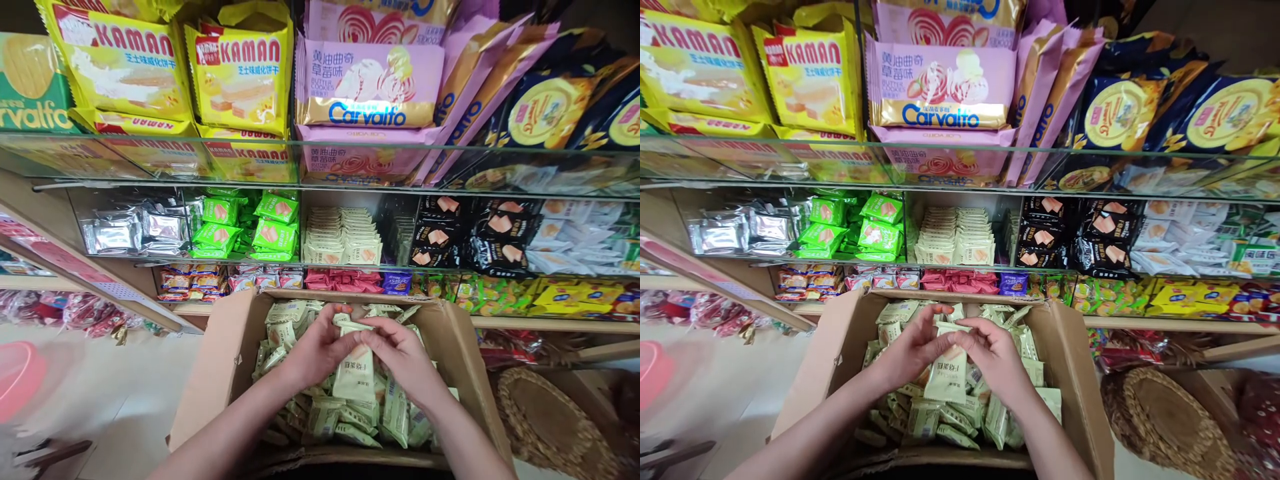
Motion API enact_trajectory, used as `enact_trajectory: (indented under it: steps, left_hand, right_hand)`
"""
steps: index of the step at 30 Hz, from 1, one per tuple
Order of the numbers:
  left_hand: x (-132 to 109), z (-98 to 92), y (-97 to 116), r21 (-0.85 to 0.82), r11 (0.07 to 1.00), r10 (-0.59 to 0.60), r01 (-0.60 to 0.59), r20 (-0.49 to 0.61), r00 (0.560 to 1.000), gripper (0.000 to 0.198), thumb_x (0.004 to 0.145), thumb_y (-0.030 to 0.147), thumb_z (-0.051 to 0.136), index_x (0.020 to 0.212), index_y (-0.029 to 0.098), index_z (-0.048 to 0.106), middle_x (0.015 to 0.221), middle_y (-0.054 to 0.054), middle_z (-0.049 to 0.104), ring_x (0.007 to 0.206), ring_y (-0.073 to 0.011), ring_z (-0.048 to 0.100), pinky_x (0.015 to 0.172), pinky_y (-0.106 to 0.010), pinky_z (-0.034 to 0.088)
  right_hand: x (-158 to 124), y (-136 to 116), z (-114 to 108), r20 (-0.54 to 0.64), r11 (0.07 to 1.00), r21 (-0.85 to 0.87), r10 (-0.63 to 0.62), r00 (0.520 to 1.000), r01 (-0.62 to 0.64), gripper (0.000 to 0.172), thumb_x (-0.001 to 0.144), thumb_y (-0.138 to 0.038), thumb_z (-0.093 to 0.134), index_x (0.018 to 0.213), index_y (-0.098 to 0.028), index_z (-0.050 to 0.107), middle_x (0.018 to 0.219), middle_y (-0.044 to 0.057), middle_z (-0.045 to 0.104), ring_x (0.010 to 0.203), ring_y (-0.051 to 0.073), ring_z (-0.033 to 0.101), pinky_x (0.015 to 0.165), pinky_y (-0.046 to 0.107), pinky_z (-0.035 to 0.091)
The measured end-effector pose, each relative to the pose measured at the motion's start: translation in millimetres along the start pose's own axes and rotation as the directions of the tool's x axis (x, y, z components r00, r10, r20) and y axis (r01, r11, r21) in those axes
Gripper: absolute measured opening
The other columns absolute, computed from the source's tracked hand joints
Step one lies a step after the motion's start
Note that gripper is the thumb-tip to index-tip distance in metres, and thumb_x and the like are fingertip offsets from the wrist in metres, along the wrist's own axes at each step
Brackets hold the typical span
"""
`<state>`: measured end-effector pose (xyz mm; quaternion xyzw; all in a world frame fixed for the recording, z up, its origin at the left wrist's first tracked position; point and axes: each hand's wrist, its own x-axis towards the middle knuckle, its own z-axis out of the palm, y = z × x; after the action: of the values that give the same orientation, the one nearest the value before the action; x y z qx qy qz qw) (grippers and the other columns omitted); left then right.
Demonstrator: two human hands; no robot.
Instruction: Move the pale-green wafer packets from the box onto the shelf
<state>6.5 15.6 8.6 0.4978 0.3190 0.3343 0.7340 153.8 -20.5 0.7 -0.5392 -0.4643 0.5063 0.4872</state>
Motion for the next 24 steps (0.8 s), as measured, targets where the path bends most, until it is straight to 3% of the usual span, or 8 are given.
enact_trajectory:
  steps: [5, 7, 11, 13, 15, 18, 20, 24]
  left_hand:
    - [-2, 0.8, 2, -0.052, 0.998, -0.041, 0.038, -0.064, 0.997, 0.054, 0.063, 0.029, 0.071, 0.105, 0.020, 0.037, 0.065, 0.004, 0.056, 0.056, -0.0089, 0.053, 0.051, -0.019, 0.037]
    - [-2, -2.0, 3, 0.033, 0.999, -0.018, 0.022, -0.114, 0.993, 0.052, 0.064, 0.030, 0.070, 0.103, 0.019, 0.038, 0.066, 0.003, 0.057, 0.055, -0.0094, 0.053, 0.050, -0.019, 0.037]
    - [-4, -7.4, 7, 0.211, 0.977, 0.059, -0.041, -0.080, 0.995, 0.053, 0.067, 0.027, 0.067, 0.111, 0.021, 0.038, 0.071, 0.002, 0.058, 0.063, -0.0112, 0.053, 0.055, -0.020, 0.038]
    - [-6, -10.6, 7, 0.192, 0.976, 0.128, -0.105, -0.111, 0.986, 0.053, 0.071, 0.026, 0.064, 0.115, 0.023, 0.035, 0.074, 0.002, 0.058, 0.067, -0.0114, 0.053, 0.058, -0.021, 0.039]
    - [-7, -14.9, 6, 0.136, 0.978, 0.179, -0.156, -0.171, 0.969, 0.048, 0.074, 0.026, 0.060, 0.114, 0.024, 0.033, 0.078, 0.002, 0.057, 0.071, -0.0115, 0.053, 0.064, -0.023, 0.041]
    - [-9, -22.4, -2, 0.098, 0.984, 0.170, -0.152, -0.220, 0.961, 0.042, 0.076, 0.026, 0.057, 0.111, 0.024, 0.033, 0.082, 0.000, 0.057, 0.073, -0.0116, 0.054, 0.071, -0.027, 0.042]
    - [-10, -26.2, -9, 0.097, 0.987, 0.143, -0.125, -0.217, 0.966, 0.042, 0.076, 0.026, 0.057, 0.111, 0.024, 0.032, 0.083, 0.000, 0.057, 0.071, -0.0117, 0.054, 0.071, -0.029, 0.042]
    - [-13, -29.3, -23, 0.123, 0.987, 0.122, -0.099, -0.196, 0.973, 0.043, 0.077, 0.028, 0.055, 0.113, 0.025, 0.032, 0.084, -0.001, 0.056, 0.072, -0.0126, 0.054, 0.071, -0.029, 0.042]
  right_hand:
    - [2, -3, -9, -0.172, 0.999, -0.008, -0.042, 0.984, 0.042, 0.021, 0.073, -0.038, 0.057, 0.076, -0.017, 0.056, 0.058, -0.002, 0.054, 0.049, 0.009, 0.047, 0.045, 0.020, 0.039]
    - [2, -6, -13, -0.111, 0.995, -0.057, -0.082, 0.990, 0.076, 0.020, 0.072, -0.036, 0.059, 0.082, -0.019, 0.056, 0.069, 0.000, 0.060, 0.060, 0.011, 0.054, 0.055, 0.022, 0.044]
    - [2, -17, -22, 0.133, 0.960, -0.257, -0.078, 0.988, 0.110, 0.042, 0.073, -0.035, 0.058, 0.113, -0.024, 0.049, 0.104, 0.004, 0.060, 0.092, 0.017, 0.056, 0.078, 0.029, 0.044]
    - [6, -30, -32, 0.174, 0.905, -0.402, -0.077, 0.982, 0.142, 0.036, 0.075, -0.036, 0.055, 0.108, -0.024, 0.052, 0.102, 0.004, 0.061, 0.090, 0.018, 0.057, 0.075, 0.029, 0.046]
    - [16, -50, -44, 0.104, 0.837, -0.506, -0.177, 0.979, 0.205, 0.031, 0.075, -0.037, 0.054, 0.103, -0.023, 0.053, 0.094, 0.004, 0.063, 0.079, 0.017, 0.058, 0.066, 0.028, 0.047]
    - [45, -84, -56, -0.038, 0.670, -0.696, -0.395, 0.918, 0.259, 0.027, 0.076, -0.034, 0.054, 0.100, -0.022, 0.050, 0.087, 0.004, 0.062, 0.070, 0.017, 0.057, 0.060, 0.027, 0.044]
    - [69, -100, -56, -0.017, 0.476, -0.853, -0.437, 0.899, 0.215, 0.022, 0.076, -0.028, 0.054, 0.096, -0.020, 0.052, 0.087, 0.005, 0.062, 0.074, 0.019, 0.057, 0.063, 0.028, 0.042]
    - [111, -105, -43, 0.107, 0.145, -0.980, -0.198, 0.974, 0.137, 0.019, 0.076, -0.021, 0.053, 0.095, -0.017, 0.053, 0.094, 0.009, 0.061, 0.084, 0.021, 0.057, 0.067, 0.026, 0.039]
